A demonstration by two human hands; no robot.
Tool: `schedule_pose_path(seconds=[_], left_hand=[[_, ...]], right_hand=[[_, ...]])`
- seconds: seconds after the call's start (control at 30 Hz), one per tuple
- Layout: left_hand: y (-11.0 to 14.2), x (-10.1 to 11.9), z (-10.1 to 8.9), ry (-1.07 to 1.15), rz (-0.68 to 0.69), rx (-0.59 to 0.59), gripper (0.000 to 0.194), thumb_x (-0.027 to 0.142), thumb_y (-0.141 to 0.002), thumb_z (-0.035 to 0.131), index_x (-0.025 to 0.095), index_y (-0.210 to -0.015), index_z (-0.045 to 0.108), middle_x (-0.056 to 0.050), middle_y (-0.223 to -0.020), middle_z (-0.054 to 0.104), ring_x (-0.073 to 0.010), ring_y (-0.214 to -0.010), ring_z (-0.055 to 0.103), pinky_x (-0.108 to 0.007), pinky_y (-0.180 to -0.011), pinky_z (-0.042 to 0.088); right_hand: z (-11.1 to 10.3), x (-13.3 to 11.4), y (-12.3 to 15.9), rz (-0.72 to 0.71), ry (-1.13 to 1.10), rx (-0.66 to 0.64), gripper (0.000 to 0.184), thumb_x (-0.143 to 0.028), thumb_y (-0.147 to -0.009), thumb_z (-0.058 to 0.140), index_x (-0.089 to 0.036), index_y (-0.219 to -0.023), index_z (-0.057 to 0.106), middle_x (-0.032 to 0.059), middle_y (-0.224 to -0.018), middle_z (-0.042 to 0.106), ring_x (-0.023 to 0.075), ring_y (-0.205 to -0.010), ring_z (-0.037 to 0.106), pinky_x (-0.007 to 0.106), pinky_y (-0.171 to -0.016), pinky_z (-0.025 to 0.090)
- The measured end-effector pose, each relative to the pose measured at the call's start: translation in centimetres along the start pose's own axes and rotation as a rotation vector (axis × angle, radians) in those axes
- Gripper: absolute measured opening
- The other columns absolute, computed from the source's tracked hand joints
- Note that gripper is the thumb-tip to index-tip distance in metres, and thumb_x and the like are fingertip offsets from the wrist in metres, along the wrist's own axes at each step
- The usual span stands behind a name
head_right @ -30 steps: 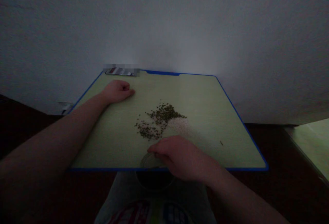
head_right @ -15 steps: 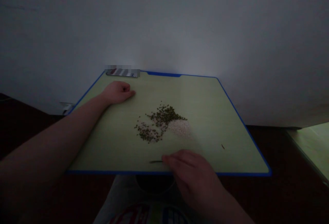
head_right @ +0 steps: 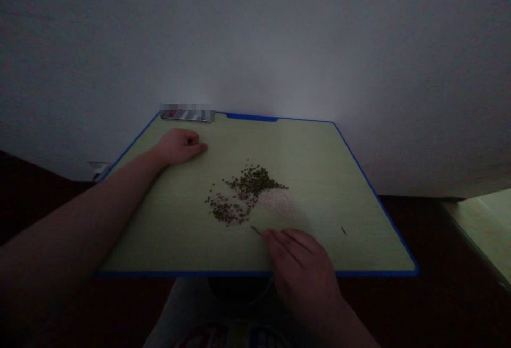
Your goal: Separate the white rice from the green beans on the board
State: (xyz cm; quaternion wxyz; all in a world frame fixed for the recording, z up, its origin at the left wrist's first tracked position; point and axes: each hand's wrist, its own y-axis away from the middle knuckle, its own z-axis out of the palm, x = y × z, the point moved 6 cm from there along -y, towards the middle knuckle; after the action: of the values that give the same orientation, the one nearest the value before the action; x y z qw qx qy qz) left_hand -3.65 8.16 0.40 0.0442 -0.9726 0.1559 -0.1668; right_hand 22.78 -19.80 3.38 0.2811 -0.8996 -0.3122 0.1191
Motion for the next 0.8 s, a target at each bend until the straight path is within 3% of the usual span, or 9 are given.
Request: schedule_pose_path(seconds=[0.33,0.5,0.63,0.8], left_hand=[[0.0,-0.2,0.2,0.000,-0.014,-0.011,0.036,0.049,-0.076,0.056,0.022,-0.056,0.045,0.001,-0.052,0.045,-0.0138,-0.053,0.039,-0.032,-0.055,0.026],[0.0,0.0,0.1,0.018,0.002,-0.004,0.035,0.048,-0.076,0.056,0.022,-0.055,0.046,0.001,-0.050,0.043,-0.0138,-0.053,0.039,-0.031,-0.054,0.027],[0.0,0.0,0.0,0.029,-0.004,-0.008,0.034,0.048,-0.075,0.057,0.022,-0.055,0.047,0.001,-0.050,0.043,-0.0142,-0.053,0.039,-0.031,-0.054,0.027],[0.0,0.2,-0.2,0.031,0.007,0.005,0.034,0.047,-0.074,0.058,0.022,-0.054,0.047,0.000,-0.049,0.044,-0.0149,-0.054,0.039,-0.031,-0.055,0.027]], right_hand=[[0.5,0.4,-0.7,-0.008,0.004,0.000,0.030,-0.004,-0.091,0.046,-0.011,-0.112,0.065,0.0086,-0.096,0.079,0.0208,-0.081,0.074,0.036,-0.077,0.063],[-0.9,1.7,0.0,0.045,0.010,0.015,0.026,-0.007,-0.092,0.051,-0.011,-0.113,0.066,0.0101,-0.097,0.079,0.0216,-0.084,0.073,0.037,-0.079,0.063],[-2.0,1.7,0.7,-0.037,-0.098,0.001,0.029,-0.004,-0.088,0.053,-0.013,-0.112,0.067,0.0088,-0.099,0.079,0.0194,-0.086,0.073,0.034,-0.079,0.062],[-1.3,2.1,0.5,-0.052,-0.109,-0.017,0.035,-0.003,-0.086,0.050,-0.017,-0.113,0.068,0.0064,-0.098,0.080,0.0184,-0.083,0.074,0.033,-0.076,0.063]])
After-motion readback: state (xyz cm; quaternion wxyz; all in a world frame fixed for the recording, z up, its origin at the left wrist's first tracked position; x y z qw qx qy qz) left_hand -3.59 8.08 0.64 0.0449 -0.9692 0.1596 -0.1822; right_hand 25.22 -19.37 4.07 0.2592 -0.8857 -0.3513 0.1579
